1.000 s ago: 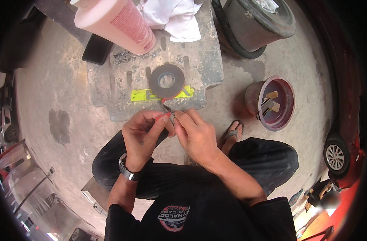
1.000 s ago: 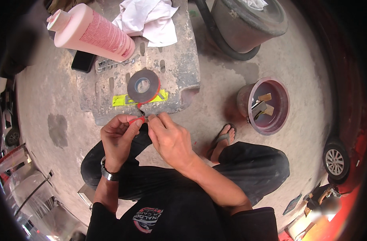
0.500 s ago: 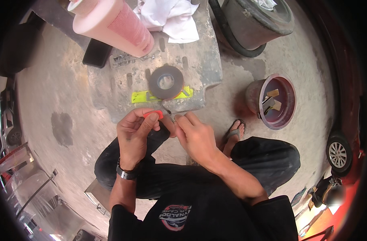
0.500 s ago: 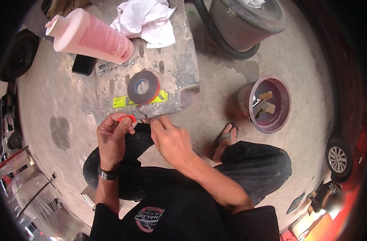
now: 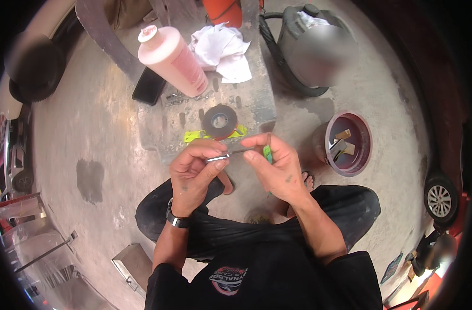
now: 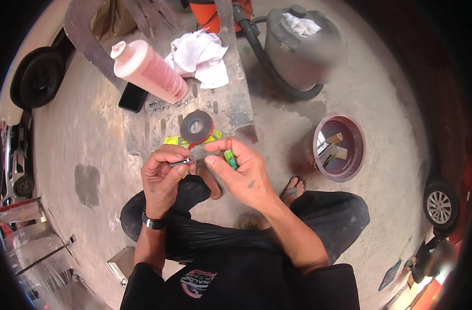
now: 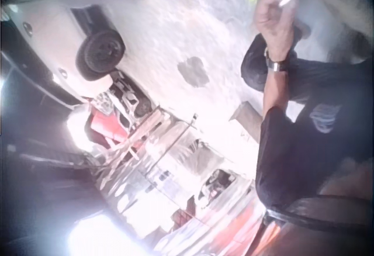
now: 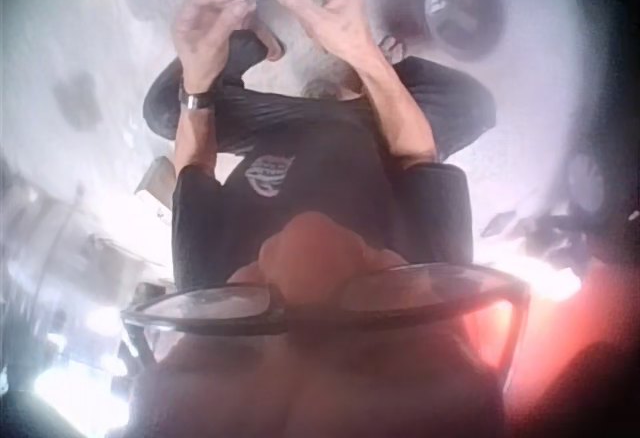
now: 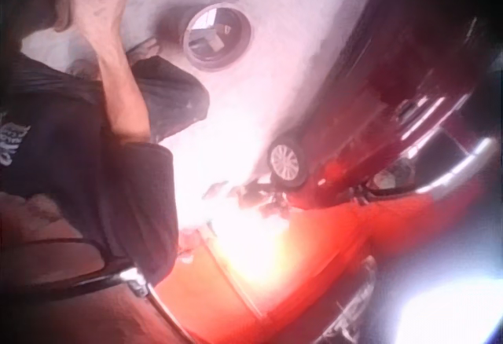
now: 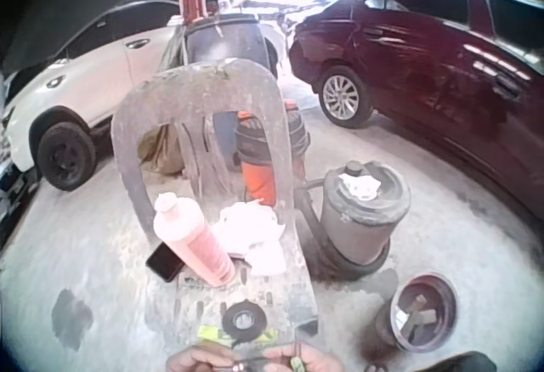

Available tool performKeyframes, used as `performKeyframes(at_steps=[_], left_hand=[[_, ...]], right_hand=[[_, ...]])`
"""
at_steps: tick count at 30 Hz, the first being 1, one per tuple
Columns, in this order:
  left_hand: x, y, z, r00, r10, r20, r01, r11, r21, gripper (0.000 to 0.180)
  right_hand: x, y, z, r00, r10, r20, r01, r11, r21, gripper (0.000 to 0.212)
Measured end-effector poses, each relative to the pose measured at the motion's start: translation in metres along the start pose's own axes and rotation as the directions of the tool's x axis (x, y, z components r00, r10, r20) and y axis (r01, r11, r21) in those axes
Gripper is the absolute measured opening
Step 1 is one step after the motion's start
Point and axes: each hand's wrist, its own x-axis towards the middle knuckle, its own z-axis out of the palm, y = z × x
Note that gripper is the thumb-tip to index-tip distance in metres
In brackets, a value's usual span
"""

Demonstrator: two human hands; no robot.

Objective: The person sits on the floor and handles a small red object, then picks up a roll of black tape and a green utility knife. They cut a strip of tape and apply it to the red object, repeating the process to wrap the object with tape.

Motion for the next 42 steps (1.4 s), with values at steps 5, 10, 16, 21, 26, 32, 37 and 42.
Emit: performKeyframes(at_steps=[5, 10, 16, 21, 26, 32, 37, 42], left_hand=[[-0.007, 0.001, 0.017, 0.992, -0.11, 0.063, 0.113, 0.993, -0.043, 0.018], [-0.009, 0.002, 0.048, 0.99, -0.05, 0.133, 0.064, 0.993, -0.097, 0.017], [-0.01, 0.001, 0.079, 0.979, 0.038, 0.202, -0.033, 0.999, -0.029, 0.016], [-0.01, -0.005, 0.108, 0.958, -0.125, 0.259, 0.191, 0.95, -0.246, 0.013], [0.006, 0.006, 0.129, 0.93, -0.235, 0.281, 0.317, 0.902, -0.294, 0.019], [0.014, 0.006, 0.16, 0.899, -0.193, 0.392, 0.302, 0.924, -0.236, 0.026], [0.006, -0.009, 0.172, 0.912, -0.223, 0.344, 0.2, 0.974, 0.102, 0.031], [0.017, -0.029, 0.136, 0.883, -0.143, 0.446, 0.141, 0.989, 0.038, 0.025]], right_hand=[[-0.022, -0.031, -0.009, 0.988, -0.123, 0.09, 0.129, 0.99, -0.06, 0.02], [-0.045, -0.05, -0.021, 0.972, -0.197, 0.124, 0.2, 0.98, -0.009, 0.016], [-0.07, -0.068, -0.044, 0.986, -0.082, 0.144, 0.071, 0.995, 0.074, 0.016], [-0.077, -0.063, -0.084, 0.97, 0.036, 0.239, -0.128, 0.916, 0.381, 0.02], [-0.1, -0.087, -0.101, 0.995, -0.069, 0.075, 0.049, 0.968, 0.245, 0.023], [-0.123, -0.098, -0.112, 0.948, -0.316, -0.048, 0.311, 0.946, -0.09, 0.022], [-0.111, -0.051, -0.123, 0.641, -0.762, -0.096, 0.673, 0.617, -0.407, 0.025], [-0.119, -0.049, -0.116, 0.89, -0.45, -0.069, 0.444, 0.892, -0.085, 0.022]])
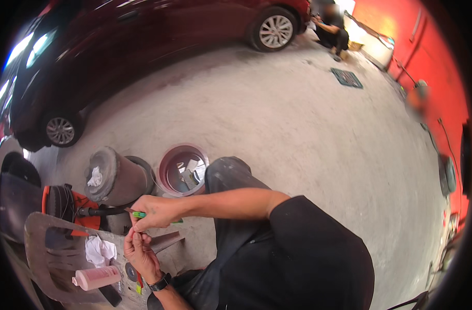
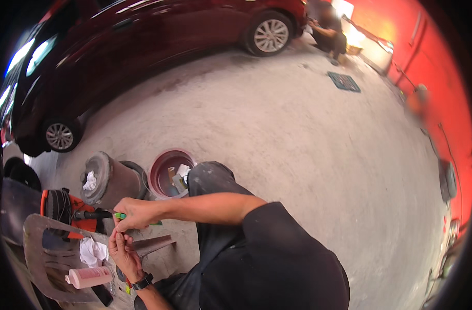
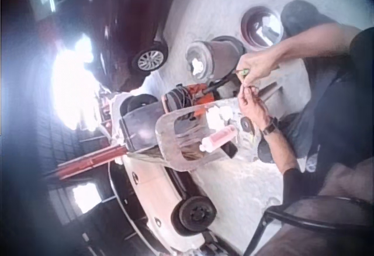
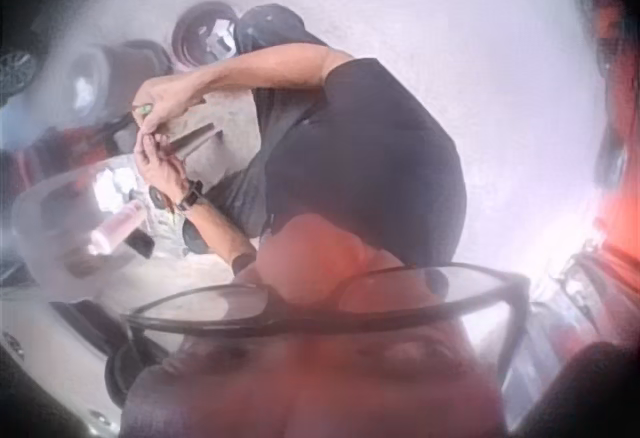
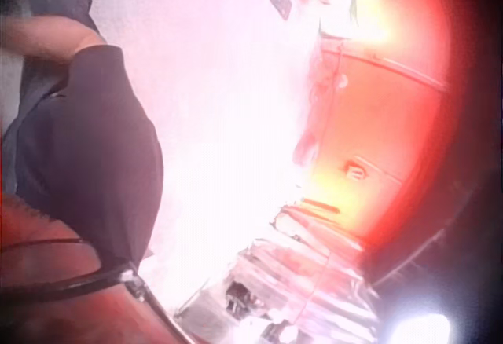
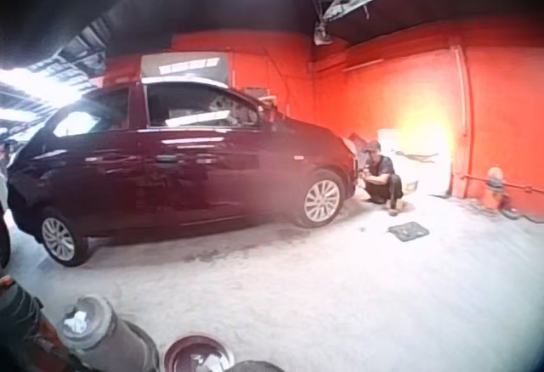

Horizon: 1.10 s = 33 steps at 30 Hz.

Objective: The person sits on the floor and handles a small red object, then picks up a roll of black tape and a green utility knife. They cut a strip of tape and apply it to the red object, repeating the process to wrap the object with tape.

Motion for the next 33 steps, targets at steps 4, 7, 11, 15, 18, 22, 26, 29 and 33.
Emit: performKeyframes(at_steps=[4, 7, 11, 15, 18, 22, 26, 29, 33], left_hand=[[0.012, -0.001, 0.016, 0.998, -0.063, 0.019, 0.065, 0.985, -0.163, 0.033], [0.018, 0.011, 0.014, 0.961, -0.197, 0.193, 0.261, 0.879, -0.4, 0.047], [0.045, 0.009, -0.02, 0.825, -0.385, 0.413, 0.55, 0.716, -0.43, 0.041], [0.065, -0.004, -0.015, 0.735, -0.413, 0.537, 0.678, 0.434, -0.594, 0.028], [0.081, -0.015, -0.007, 0.836, -0.41, 0.365, 0.549, 0.609, -0.572, 0.026], [0.094, -0.025, 0.005, 0.968, -0.247, -0.037, 0.242, 0.964, -0.113, 0.019], [0.081, -0.041, 0.015, 0.99, -0.103, -0.093, 0.119, 0.976, 0.185, 0.017], [0.073, -0.043, 0.012, 0.994, -0.053, -0.097, 0.08, 0.949, 0.304, 0.017], [0.07, -0.036, 0.013, 0.992, -0.063, -0.109, 0.095, 0.942, 0.322, 0.015]], right_hand=[[0.008, -0.005, -0.018, 0.996, -0.074, 0.051, 0.081, 0.984, -0.156, 0.021], [0.02, -0.009, -0.022, 0.972, -0.188, 0.14, 0.209, 0.966, -0.152, 0.018], [0.035, -0.028, -0.047, 0.922, -0.273, 0.273, 0.329, 0.926, -0.187, 0.016], [0.058, 0.01, -0.062, 0.942, -0.241, 0.234, 0.275, 0.954, -0.121, 0.019], [0.061, 0.039, -0.06, 0.985, -0.167, 0.052, 0.163, 0.984, 0.07, 0.022], [0.06, 0.044, -0.058, 0.993, 0.053, -0.107, -0.044, 0.995, 0.087, 0.026], [0.071, 0.076, -0.057, 0.978, -0.055, -0.2, 0.03, 0.992, -0.125, 0.025], [0.069, 0.08, -0.049, 0.956, -0.196, -0.217, 0.139, 0.957, -0.254, 0.026], [0.066, 0.075, -0.034, 0.923, -0.273, -0.27, 0.142, 0.896, -0.421, 0.03]])
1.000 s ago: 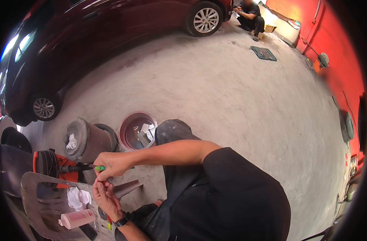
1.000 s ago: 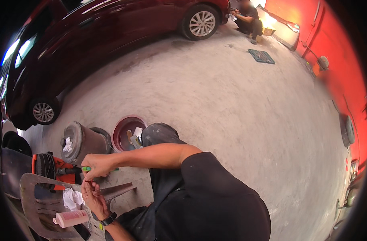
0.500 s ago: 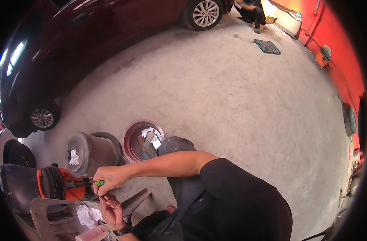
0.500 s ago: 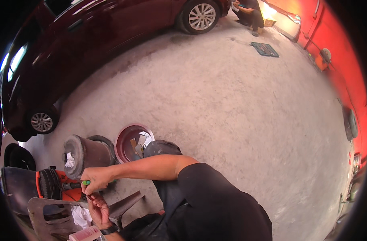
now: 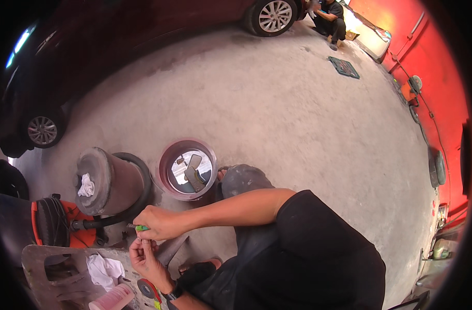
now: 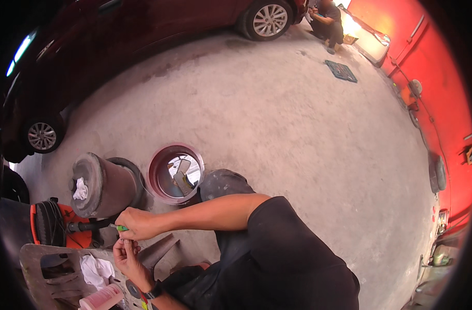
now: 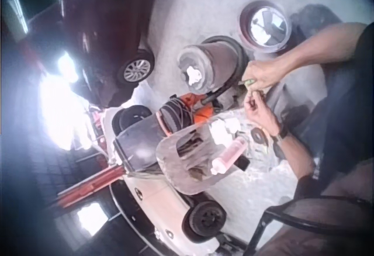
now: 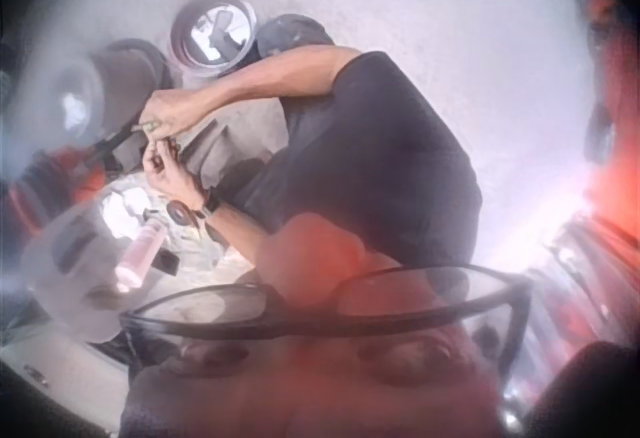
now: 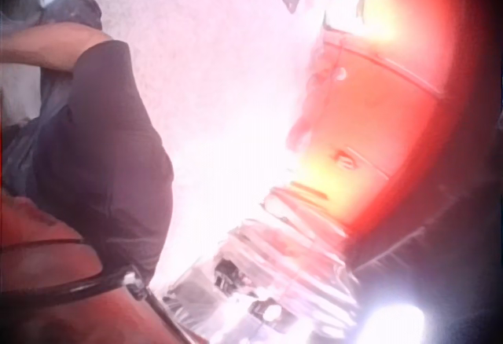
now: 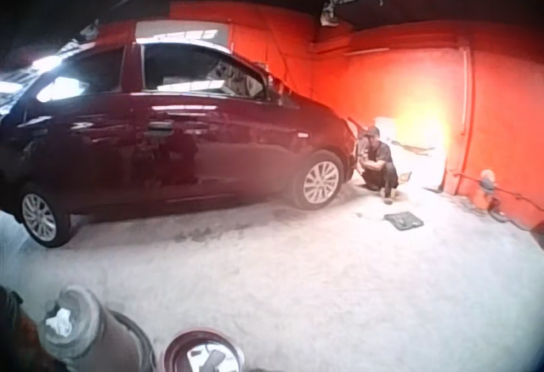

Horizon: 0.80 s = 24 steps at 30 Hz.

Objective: The person sits on the floor and handles a small red object, then picks up a roll of black tape and a green utility knife. They cut a strip of tape and apply it to the red object, repeating the process to wrap the object with tape.

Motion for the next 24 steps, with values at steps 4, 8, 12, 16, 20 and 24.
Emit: performKeyframes(at_steps=[4, 8, 12, 16, 20, 24], left_hand=[[-0.005, -0.002, -0.008, 1.0, 0.001, 0.01, -0.001, 1.0, -0.013, 0.019], [-0.013, 0.006, 0.0, 1.0, -0.009, 0.005, 0.009, 1.0, -0.03, 0.024], [-0.013, 0.0, 0.009, 0.991, -0.006, 0.135, 0.009, 1.0, -0.018, 0.025], [-0.015, 0.001, 0.024, 0.976, -0.04, 0.212, 0.035, 0.999, 0.029, 0.022], [-0.014, -0.003, 0.028, 0.985, -0.009, 0.17, 0.01, 1.0, -0.009, 0.02], [-0.007, 0.003, 0.011, 0.997, -0.026, 0.067, 0.03, 0.997, -0.064, 0.02]], right_hand=[[-0.003, -0.005, 0.007, 1.0, 0.022, -0.013, -0.022, 0.998, -0.056, 0.033], [-0.01, -0.004, 0.006, 0.989, 0.144, 0.015, -0.143, 0.988, -0.065, 0.03], [-0.032, -0.001, -0.006, 0.968, 0.25, -0.008, -0.25, 0.968, 0.038, 0.032], [-0.05, -0.003, -0.029, 0.917, 0.398, 0.024, -0.399, 0.915, 0.053, 0.032], [-0.044, -0.014, -0.04, 0.939, 0.343, 0.025, -0.344, 0.935, 0.087, 0.027], [-0.011, -0.021, -0.031, 0.956, 0.286, 0.072, -0.292, 0.952, 0.092, 0.03]])
